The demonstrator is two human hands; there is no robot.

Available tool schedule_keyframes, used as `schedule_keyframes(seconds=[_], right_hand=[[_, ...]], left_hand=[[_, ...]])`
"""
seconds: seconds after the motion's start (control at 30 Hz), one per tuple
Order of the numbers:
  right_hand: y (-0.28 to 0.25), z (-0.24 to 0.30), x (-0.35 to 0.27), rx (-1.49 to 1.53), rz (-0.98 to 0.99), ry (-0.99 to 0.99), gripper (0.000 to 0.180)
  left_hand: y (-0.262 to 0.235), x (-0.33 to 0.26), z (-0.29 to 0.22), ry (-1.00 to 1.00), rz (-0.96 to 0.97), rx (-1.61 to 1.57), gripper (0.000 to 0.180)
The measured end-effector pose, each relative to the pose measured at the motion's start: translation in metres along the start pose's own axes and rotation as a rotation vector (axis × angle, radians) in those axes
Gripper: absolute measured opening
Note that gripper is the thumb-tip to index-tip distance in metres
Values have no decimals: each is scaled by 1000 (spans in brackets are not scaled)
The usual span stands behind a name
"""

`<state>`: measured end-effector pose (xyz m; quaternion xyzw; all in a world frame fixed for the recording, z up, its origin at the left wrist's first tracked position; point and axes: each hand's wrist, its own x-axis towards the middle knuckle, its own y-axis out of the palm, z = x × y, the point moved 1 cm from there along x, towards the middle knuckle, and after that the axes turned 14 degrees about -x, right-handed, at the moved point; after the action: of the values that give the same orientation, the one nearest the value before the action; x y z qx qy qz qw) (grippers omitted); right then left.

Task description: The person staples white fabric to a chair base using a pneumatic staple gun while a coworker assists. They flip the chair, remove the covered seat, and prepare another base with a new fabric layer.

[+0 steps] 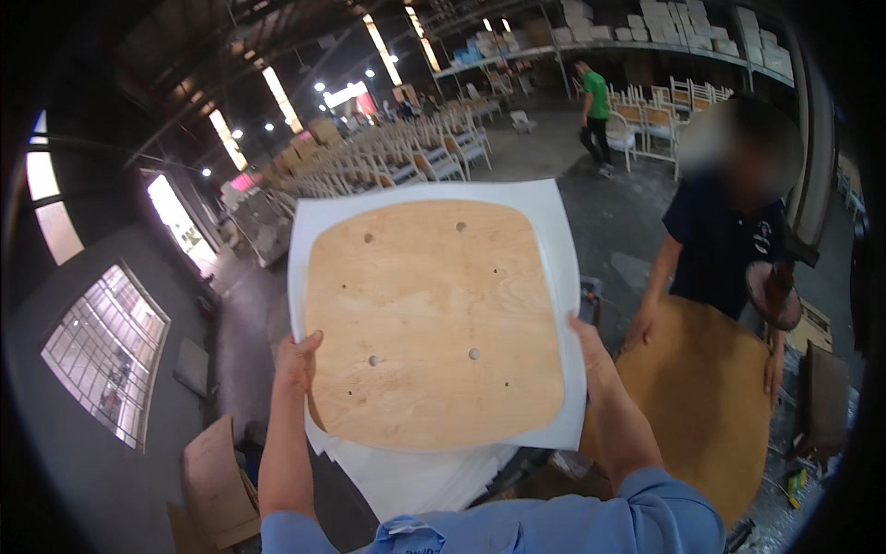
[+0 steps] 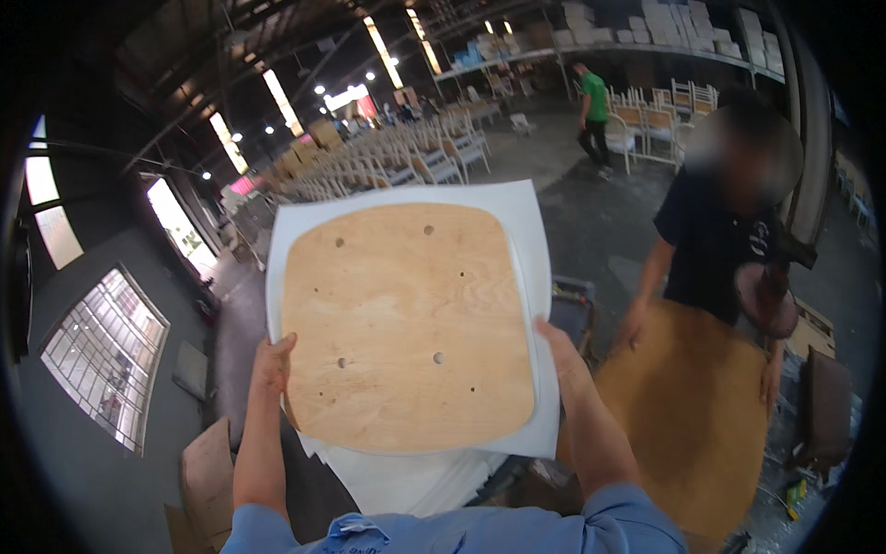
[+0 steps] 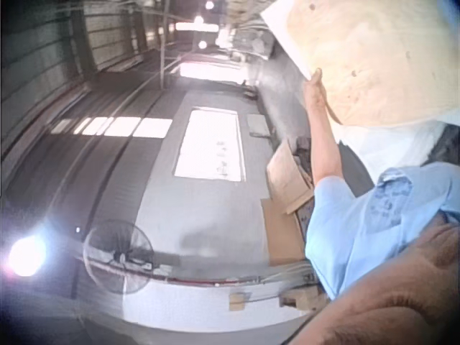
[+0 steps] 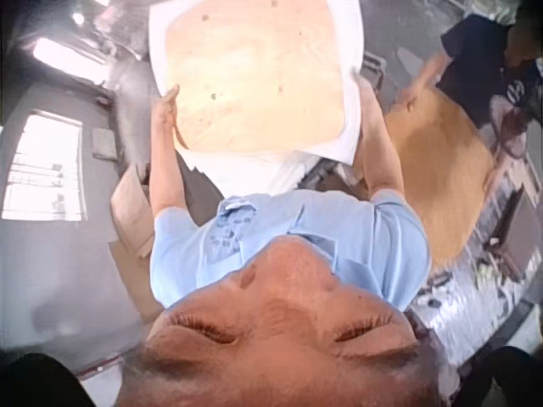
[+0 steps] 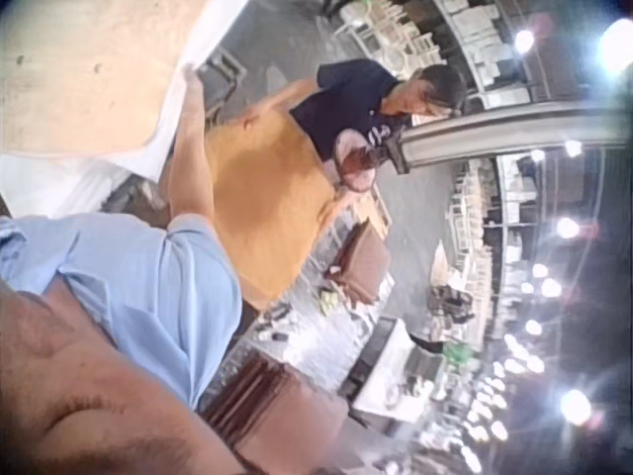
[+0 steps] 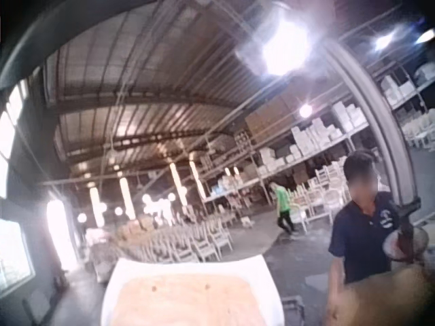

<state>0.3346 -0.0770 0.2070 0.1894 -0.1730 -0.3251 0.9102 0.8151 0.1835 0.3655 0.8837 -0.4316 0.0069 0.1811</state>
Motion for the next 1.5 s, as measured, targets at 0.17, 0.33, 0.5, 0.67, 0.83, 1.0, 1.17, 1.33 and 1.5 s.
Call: schedule_keyframes(seconds=[0.17,0.33,0.5,0.67,0.83,1.0,1.17,1.33,1.5], right_hand=[[-12,-18,-40,-92,-191,249,73],[-23,-25,-68,-139,-333,443,70],[-58,39,-112,-80,-405,442,62],[-42,54,-176,14,-477,286,57],[-55,66,-282,-246,-882,316,56],[-72,89,-398,-109,-1050,227,54],[-99,122,-455,58,-1017,90,58],[-148,165,-487,59,-989,115,68],[-206,199,-514,109,-973,186,66]], left_hand=[[-4,-31,124,-337,-27,-71,53],[-18,-28,125,-574,185,180,67],[15,-5,89,-721,441,-488,88],[58,-77,177,-572,229,-749,94],[140,-119,238,-685,284,-709,94],[256,-78,253,-773,519,-614,94],[355,-79,266,-819,654,-566,94],[432,-107,287,-862,687,-543,94],[490,-142,309,-903,709,-538,94]])
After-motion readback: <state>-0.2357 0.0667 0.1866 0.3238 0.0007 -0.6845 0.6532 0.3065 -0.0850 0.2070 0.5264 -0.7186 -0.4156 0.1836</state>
